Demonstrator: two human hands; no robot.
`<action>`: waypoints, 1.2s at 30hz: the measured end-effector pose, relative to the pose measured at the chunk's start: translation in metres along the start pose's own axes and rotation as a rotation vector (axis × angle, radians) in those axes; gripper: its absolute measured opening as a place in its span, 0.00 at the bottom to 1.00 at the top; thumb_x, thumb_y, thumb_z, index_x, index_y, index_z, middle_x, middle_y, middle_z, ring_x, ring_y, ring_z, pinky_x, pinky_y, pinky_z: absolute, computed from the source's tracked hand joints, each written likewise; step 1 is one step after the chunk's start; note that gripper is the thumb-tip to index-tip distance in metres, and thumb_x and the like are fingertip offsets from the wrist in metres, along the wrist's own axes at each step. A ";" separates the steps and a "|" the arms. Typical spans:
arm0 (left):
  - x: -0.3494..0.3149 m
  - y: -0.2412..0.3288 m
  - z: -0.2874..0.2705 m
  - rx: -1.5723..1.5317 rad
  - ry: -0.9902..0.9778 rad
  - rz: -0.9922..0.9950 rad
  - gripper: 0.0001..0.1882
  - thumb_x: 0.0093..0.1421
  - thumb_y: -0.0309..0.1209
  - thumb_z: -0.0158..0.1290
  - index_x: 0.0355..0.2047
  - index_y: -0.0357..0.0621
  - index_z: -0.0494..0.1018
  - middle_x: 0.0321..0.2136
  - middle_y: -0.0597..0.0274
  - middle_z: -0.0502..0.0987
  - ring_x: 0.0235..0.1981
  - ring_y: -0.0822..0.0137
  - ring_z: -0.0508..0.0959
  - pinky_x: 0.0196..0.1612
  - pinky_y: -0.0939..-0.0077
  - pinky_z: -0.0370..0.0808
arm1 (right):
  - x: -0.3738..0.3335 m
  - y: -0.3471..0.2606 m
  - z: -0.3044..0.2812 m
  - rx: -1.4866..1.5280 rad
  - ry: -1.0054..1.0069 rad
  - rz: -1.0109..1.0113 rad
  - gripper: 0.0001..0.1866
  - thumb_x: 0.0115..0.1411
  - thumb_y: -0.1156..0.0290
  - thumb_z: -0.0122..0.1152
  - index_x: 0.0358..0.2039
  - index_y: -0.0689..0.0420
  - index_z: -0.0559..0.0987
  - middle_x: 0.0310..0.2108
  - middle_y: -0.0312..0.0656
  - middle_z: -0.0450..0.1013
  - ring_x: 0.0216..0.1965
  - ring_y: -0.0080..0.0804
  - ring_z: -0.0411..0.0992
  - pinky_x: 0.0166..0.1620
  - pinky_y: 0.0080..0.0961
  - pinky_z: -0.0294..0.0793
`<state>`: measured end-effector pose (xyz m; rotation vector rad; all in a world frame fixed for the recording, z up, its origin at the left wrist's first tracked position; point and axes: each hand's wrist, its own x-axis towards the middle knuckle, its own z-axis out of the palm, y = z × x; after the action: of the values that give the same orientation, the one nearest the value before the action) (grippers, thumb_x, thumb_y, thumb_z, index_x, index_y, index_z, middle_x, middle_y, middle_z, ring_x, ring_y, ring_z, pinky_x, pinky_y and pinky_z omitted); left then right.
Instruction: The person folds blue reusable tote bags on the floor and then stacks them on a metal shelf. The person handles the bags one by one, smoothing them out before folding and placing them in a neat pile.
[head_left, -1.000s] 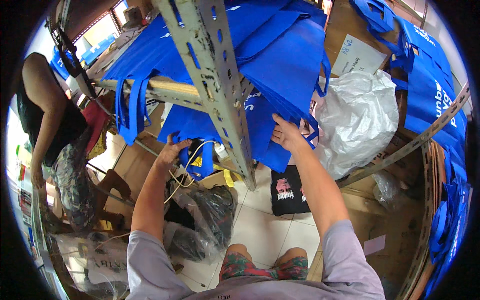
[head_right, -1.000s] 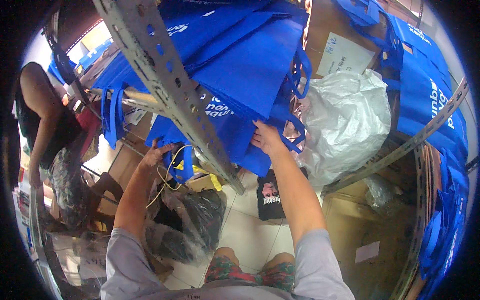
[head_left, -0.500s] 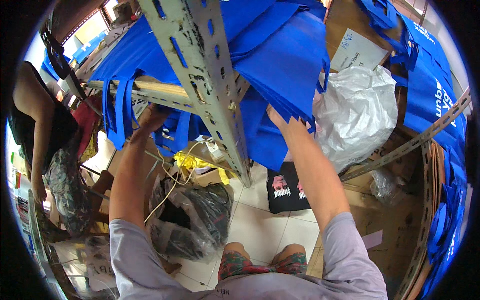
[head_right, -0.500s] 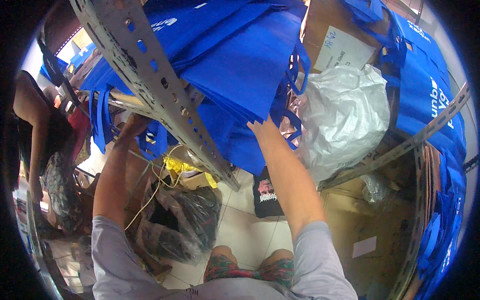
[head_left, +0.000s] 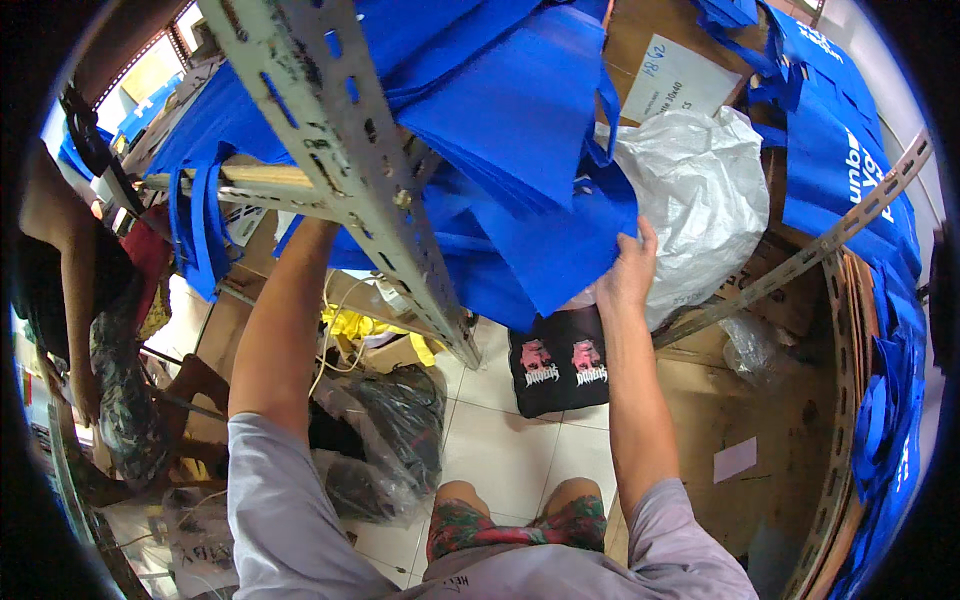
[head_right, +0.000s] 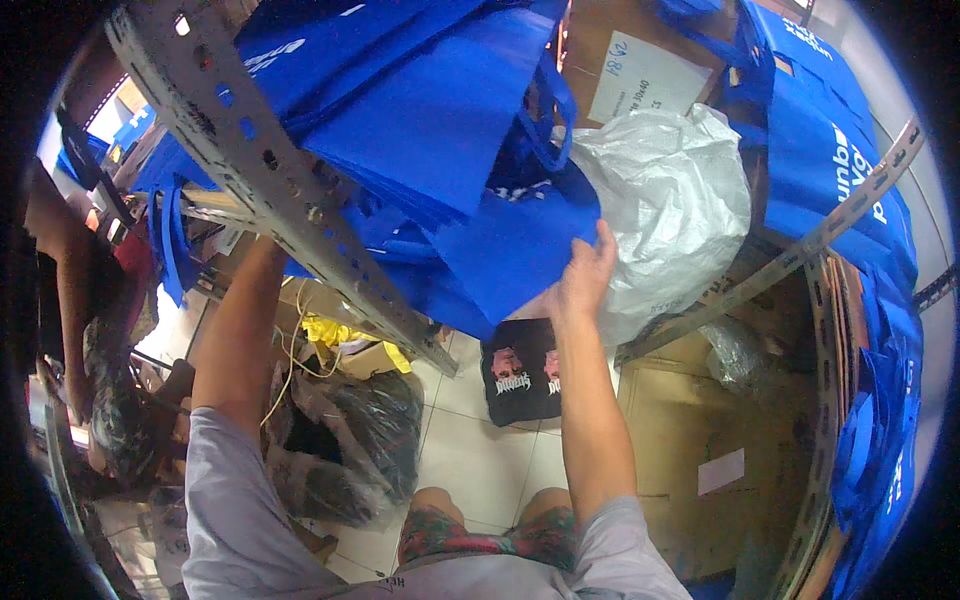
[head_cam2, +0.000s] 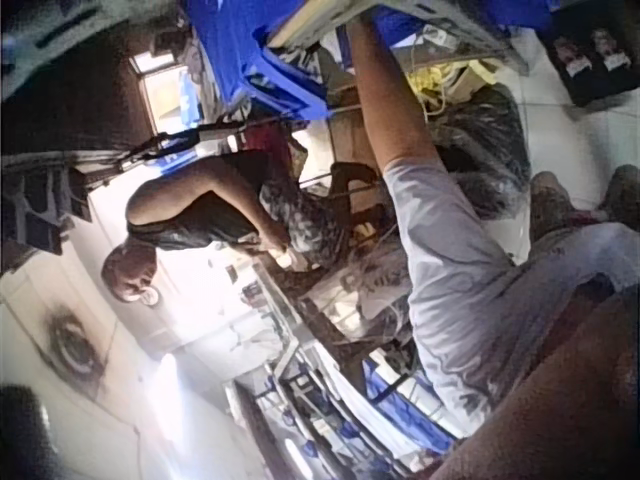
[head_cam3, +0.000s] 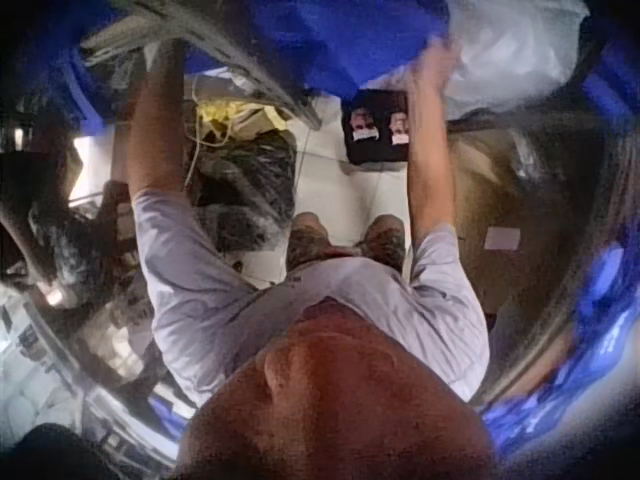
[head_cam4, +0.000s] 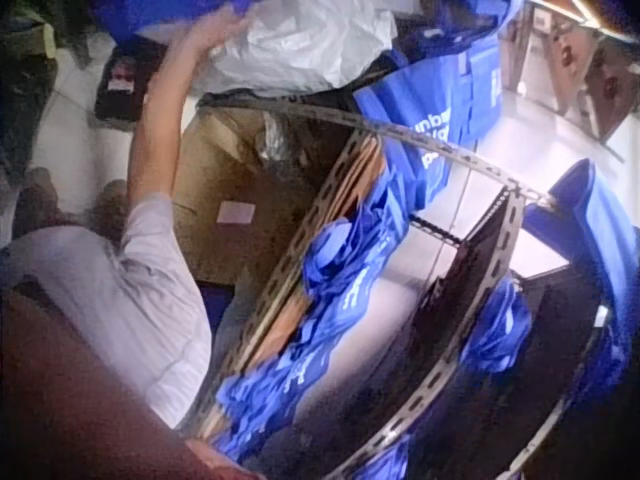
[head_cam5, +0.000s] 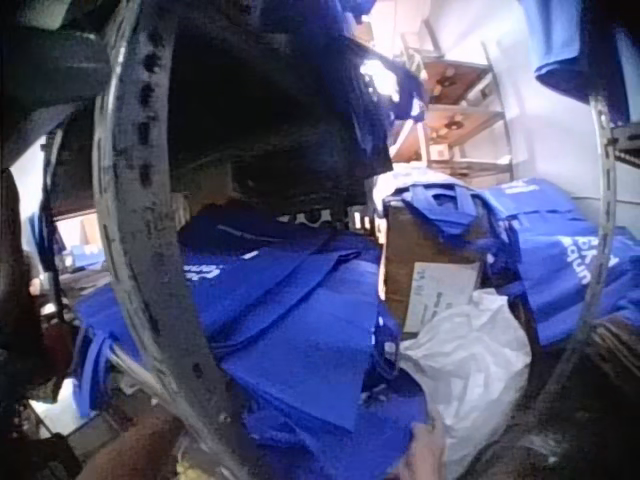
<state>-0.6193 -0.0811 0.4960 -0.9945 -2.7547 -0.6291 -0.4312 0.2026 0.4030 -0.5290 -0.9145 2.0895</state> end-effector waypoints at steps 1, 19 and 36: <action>-0.001 0.002 0.004 -0.020 -0.003 -0.009 0.22 0.60 0.36 0.49 0.53 0.40 0.65 0.46 0.57 0.71 0.47 0.62 0.71 0.50 0.64 0.69 | 0.008 -0.003 -0.019 -0.028 -0.040 -0.055 0.24 0.57 0.81 0.45 0.55 0.59 0.63 0.44 0.47 0.68 0.40 0.33 0.69 0.44 0.30 0.73; -0.158 0.095 0.014 -0.661 0.261 -0.213 0.16 0.62 0.31 0.45 0.47 0.32 0.70 0.40 0.58 0.75 0.43 0.69 0.72 0.50 0.75 0.67 | -0.116 -0.249 -0.249 -0.530 -0.043 -0.379 0.19 0.56 0.78 0.45 0.49 0.63 0.71 0.43 0.45 0.72 0.40 0.27 0.72 0.45 0.23 0.73; -0.165 0.114 0.309 -1.433 0.097 -0.808 0.24 0.62 0.36 0.50 0.54 0.37 0.61 0.49 0.56 0.69 0.49 0.67 0.71 0.50 0.73 0.69 | -0.105 -0.139 -0.774 -0.490 0.085 0.105 0.01 0.56 0.75 0.55 0.29 0.56 0.75 0.25 0.39 0.70 0.31 0.27 0.69 0.37 0.25 0.69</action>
<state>-0.4182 0.0357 0.2109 0.2434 -2.1862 -2.7728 0.1829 0.5127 0.0073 -0.9279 -1.3817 1.9116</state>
